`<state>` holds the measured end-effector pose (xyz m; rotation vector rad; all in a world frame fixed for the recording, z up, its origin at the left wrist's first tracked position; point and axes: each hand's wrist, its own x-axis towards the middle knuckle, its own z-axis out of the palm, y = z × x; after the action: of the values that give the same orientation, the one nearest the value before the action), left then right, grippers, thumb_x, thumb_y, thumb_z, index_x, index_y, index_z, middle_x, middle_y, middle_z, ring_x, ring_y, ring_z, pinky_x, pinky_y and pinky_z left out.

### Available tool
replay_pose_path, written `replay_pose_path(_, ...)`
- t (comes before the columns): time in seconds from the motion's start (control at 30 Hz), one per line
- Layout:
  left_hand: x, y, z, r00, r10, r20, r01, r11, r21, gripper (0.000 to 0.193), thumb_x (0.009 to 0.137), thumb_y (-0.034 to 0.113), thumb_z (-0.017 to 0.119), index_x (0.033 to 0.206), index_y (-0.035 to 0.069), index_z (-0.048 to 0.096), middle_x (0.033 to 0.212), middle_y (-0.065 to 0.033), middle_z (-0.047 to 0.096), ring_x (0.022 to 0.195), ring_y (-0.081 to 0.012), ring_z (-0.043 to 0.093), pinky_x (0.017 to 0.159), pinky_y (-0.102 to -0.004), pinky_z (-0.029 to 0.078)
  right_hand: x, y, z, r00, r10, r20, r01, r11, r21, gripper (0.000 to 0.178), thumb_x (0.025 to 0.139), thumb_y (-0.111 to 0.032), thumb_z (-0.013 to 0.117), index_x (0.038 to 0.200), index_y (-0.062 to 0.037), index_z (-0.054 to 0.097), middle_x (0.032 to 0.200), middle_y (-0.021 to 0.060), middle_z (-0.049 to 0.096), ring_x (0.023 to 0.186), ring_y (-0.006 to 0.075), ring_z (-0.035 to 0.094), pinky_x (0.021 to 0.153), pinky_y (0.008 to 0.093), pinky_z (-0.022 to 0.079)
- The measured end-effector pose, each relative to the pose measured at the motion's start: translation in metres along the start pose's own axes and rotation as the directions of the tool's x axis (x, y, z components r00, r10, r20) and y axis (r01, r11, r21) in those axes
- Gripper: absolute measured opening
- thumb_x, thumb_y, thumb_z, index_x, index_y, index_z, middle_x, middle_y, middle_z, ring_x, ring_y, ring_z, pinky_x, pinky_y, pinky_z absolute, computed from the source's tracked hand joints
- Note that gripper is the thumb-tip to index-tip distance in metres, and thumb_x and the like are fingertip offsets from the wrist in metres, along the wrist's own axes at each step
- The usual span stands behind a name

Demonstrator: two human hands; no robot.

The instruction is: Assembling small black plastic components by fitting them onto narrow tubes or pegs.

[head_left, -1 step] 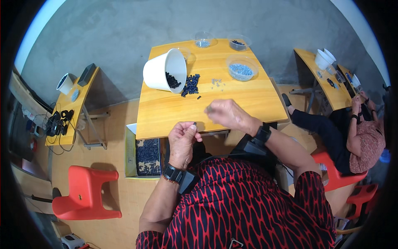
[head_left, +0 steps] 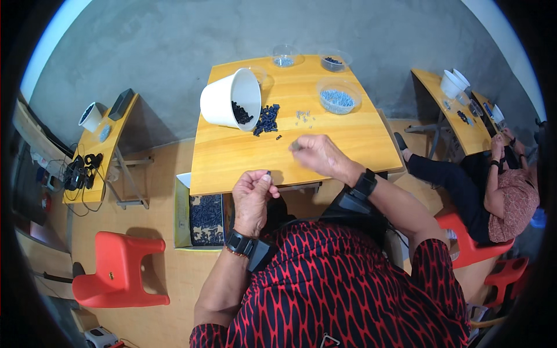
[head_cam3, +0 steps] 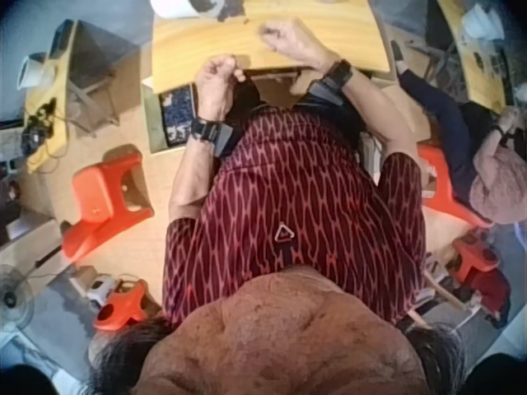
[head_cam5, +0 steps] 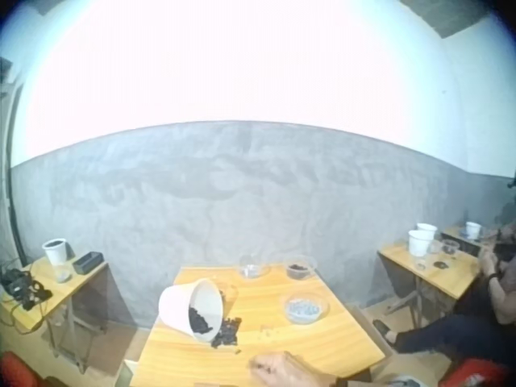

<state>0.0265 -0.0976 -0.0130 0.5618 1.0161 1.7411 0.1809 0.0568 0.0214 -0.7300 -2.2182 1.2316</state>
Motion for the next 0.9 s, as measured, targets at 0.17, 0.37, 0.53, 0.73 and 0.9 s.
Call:
replay_pose_path(0.17,0.015,0.010,-0.015,0.987,0.065,-0.148,-0.076,0.995,-0.067,0.008,0.096,0.007,0.062,0.100,0.001,0.059,0.083,-0.0075,0.063,0.065,-0.0139,0.060,0.061,-0.0281,0.054,0.043,0.029,-0.010,0.989,-0.041,-0.145,0.013,0.981,-0.194,0.019,0.091,-0.006,0.061,0.105,0.0069,0.065,0.082,0.0124,0.069,0.069,0.0159,0.066,0.064,0.0290,0.053)
replay_pose_path(0.37,0.017,0.015,-0.020,0.981,0.069,-0.181,-0.089,0.991,-0.101,0.007,0.096,0.007,0.062,0.099,0.002,0.059,0.083,-0.0068,0.063,0.065,-0.0137,0.059,0.061,-0.0284,0.053,0.063,0.021,-0.003,0.986,-0.166,0.014,0.153,0.867,-0.474,0.012,0.086,-0.005,0.061,0.091,0.0043,0.066,0.090,0.0223,0.067,0.090,0.0363,0.066,0.081,0.0412,0.052)
replay_pose_path(0.53,0.017,0.017,-0.018,0.978,0.059,-0.199,-0.083,0.990,-0.111,0.006,0.096,0.007,0.062,0.098,0.002,0.059,0.082,-0.0066,0.063,0.064,-0.0137,0.059,0.061,-0.0285,0.054,0.065,0.022,-0.006,0.984,-0.177,0.015,0.169,0.909,-0.382,0.009,0.085,-0.005,0.062,0.087,0.0031,0.064,0.086,0.0191,0.068,0.082,0.0342,0.066,0.076,0.0398,0.052)
replay_pose_path(0.73,0.018,0.014,-0.017,0.984,0.060,-0.169,-0.076,0.993,-0.093,0.009,0.094,0.005,0.064,0.101,0.001,0.061,0.084,-0.0074,0.064,0.065,-0.0136,0.060,0.061,-0.0275,0.054,0.042,-0.006,-0.004,0.997,0.045,0.068,-0.049,0.998,0.051,0.009,0.090,-0.005,0.065,0.089,0.0047,0.064,0.081,0.0056,0.063,0.070,0.0087,0.063,0.061,0.0267,0.054)
replay_pose_path(0.9,0.014,0.012,-0.009,0.999,0.043,-0.031,-0.046,0.992,-0.118,0.008,0.093,0.003,0.064,0.101,0.001,0.061,0.085,-0.0074,0.065,0.067,-0.0137,0.062,0.062,-0.0273,0.055,0.021,-0.036,0.009,0.992,0.062,0.111,-0.081,0.981,0.174,0.010,0.090,-0.004,0.065,0.092,0.0061,0.065,0.084,0.0070,0.066,0.071,0.0099,0.065,0.065,0.0248,0.057)
